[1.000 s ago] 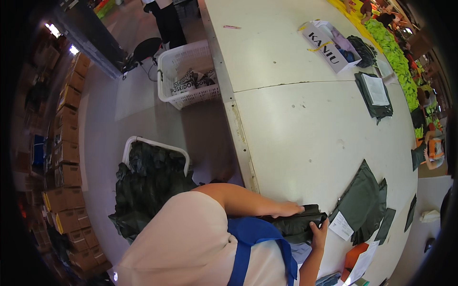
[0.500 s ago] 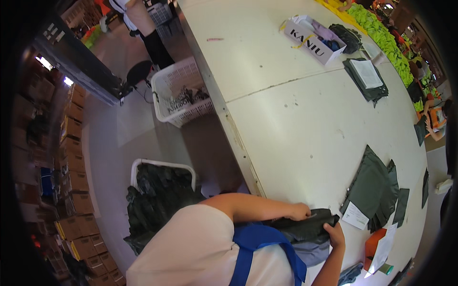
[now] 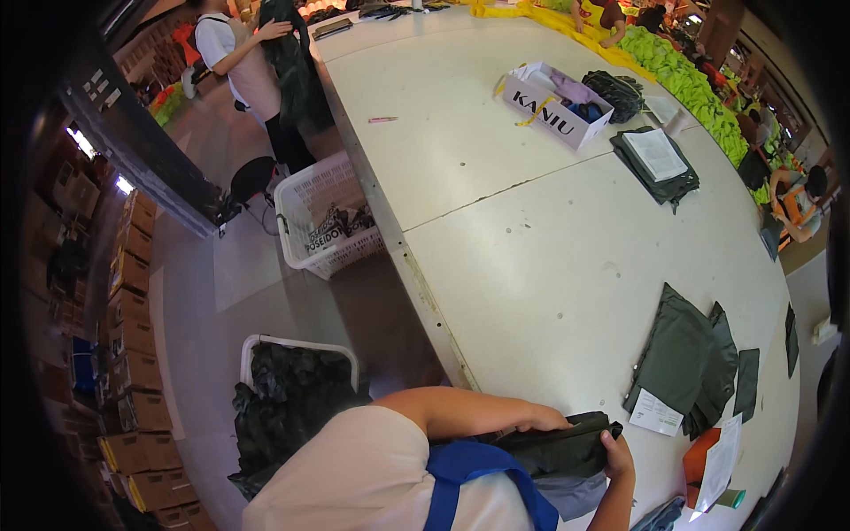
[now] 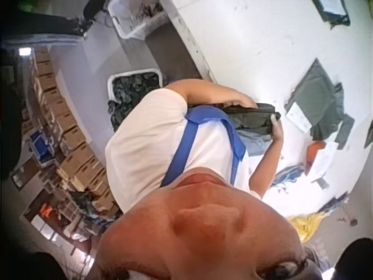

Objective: The person folds a green jacket on a white table, smoothing the fabric and aligning edges. The person then uses a small blade to cut a tag from the jacket and places the folded jacket into a white basket.

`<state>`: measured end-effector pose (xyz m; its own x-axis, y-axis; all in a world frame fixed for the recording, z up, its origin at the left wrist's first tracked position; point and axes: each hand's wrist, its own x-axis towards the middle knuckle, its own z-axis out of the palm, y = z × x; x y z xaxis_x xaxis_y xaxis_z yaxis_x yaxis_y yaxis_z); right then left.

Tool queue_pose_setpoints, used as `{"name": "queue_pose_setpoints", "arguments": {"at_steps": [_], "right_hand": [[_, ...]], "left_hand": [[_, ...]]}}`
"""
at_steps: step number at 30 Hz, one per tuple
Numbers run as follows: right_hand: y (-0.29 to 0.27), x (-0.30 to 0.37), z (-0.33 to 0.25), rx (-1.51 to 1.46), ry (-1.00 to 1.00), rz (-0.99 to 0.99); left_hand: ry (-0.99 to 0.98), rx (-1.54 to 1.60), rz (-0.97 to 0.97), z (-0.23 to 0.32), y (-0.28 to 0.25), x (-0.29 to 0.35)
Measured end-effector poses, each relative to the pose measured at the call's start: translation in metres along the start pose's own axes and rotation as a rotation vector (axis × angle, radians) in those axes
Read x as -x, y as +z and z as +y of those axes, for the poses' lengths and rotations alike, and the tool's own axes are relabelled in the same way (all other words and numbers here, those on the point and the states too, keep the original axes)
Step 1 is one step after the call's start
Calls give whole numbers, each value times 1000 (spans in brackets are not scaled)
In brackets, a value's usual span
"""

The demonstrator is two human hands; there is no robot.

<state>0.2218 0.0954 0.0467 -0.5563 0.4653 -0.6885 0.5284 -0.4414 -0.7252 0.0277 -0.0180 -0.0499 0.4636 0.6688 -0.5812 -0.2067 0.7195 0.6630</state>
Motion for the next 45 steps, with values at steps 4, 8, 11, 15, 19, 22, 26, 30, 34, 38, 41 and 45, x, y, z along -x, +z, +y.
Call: {"name": "queue_pose_setpoints", "arguments": {"at_steps": [4,8,11,15,19,22,26,30,34,38,41,45], "right_hand": [[5,9,0,-76,-110,25],[12,13,1,-89,-132,28],[7,17,6,-51,-119,23],[-14,21,22,-55,-148,11],[-11,22,24,-118,-230,6],[-6,25,18,-108,-209,69],[-3,25,8,217,-253,130],[29,26,-1,781,-332,293],[58,-1,19,1483,-256,571],[70,-3,30,1168,-425,668],[68,-1,42,947,-788,765],[63,-21,38,494,-558,824]], "left_hand": [[-33,-108,-76,-9,-9,-18],[177,-517,-213,-13,-7,-21],[244,-1038,47,9,4,-1],[393,-1284,261,7,11,16],[438,-639,430,-15,2,14],[419,-357,459,-14,3,16],[492,-444,579,5,11,24],[685,-573,708,23,15,16],[867,-944,721,47,36,25],[762,-1086,692,41,30,26],[790,-1076,703,33,27,27],[900,-1212,533,40,36,38]]}}
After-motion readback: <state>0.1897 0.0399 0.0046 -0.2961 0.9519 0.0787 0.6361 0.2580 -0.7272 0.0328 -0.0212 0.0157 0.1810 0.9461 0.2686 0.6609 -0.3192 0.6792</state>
